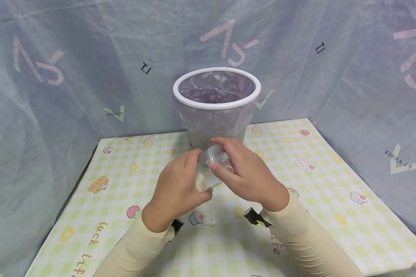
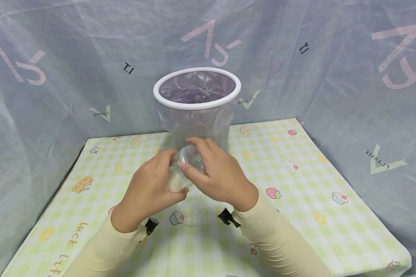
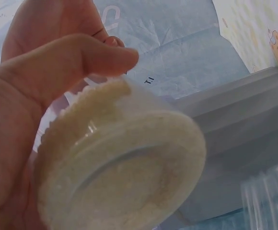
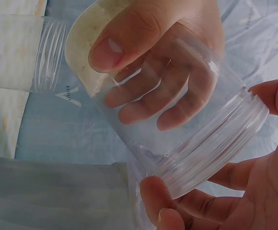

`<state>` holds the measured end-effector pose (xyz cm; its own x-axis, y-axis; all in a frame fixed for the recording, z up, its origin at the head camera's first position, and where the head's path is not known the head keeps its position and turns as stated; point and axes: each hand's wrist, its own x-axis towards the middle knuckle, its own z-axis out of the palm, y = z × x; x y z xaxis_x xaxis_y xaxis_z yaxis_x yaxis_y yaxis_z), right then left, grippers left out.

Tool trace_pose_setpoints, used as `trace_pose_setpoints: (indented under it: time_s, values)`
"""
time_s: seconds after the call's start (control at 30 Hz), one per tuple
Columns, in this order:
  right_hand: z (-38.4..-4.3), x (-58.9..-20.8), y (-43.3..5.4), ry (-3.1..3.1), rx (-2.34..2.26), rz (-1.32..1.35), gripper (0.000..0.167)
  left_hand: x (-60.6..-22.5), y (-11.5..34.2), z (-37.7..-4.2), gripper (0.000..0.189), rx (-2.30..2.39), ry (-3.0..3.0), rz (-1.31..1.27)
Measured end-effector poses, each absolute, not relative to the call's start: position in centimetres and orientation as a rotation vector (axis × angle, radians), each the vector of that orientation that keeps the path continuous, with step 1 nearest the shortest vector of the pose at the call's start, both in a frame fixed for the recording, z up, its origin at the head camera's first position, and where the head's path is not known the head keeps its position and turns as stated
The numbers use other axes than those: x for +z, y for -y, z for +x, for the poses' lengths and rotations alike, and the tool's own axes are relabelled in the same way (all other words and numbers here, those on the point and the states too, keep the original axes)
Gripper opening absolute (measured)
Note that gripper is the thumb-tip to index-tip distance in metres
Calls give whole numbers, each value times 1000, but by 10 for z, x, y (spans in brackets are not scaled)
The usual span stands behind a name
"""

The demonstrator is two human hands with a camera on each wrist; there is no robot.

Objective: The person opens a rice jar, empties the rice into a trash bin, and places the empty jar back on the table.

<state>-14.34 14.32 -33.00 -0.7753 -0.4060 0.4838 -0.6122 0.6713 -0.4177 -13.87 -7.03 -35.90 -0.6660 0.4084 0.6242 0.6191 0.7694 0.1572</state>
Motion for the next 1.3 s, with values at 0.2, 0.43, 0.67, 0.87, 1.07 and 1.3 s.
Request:
trace_pose_setpoints:
  time_s: [0.2,0.43,0.67,0.87,1.07,1.3]
  values:
    - [-143,-330,-143,2541,797,811,51,-360,71,-140,87,-520,2403,-787]
    - [-143,-330,-143,2532,796,836,50,-360,71,-140,85,-561,2452,-782]
    - [-143,-329,-142,2502,805,863,53,-360,71,-140,84,-600,2498,-771]
    - [-143,-329,-142,2471,824,898,53,-359,71,-139,82,-624,2516,-782]
    - [-143,-329,-143,2451,836,930,52,-358,71,-138,80,-635,2540,-784]
    - [-143,-328,-143,2421,820,973,53,-356,73,-137,80,-743,2610,-789]
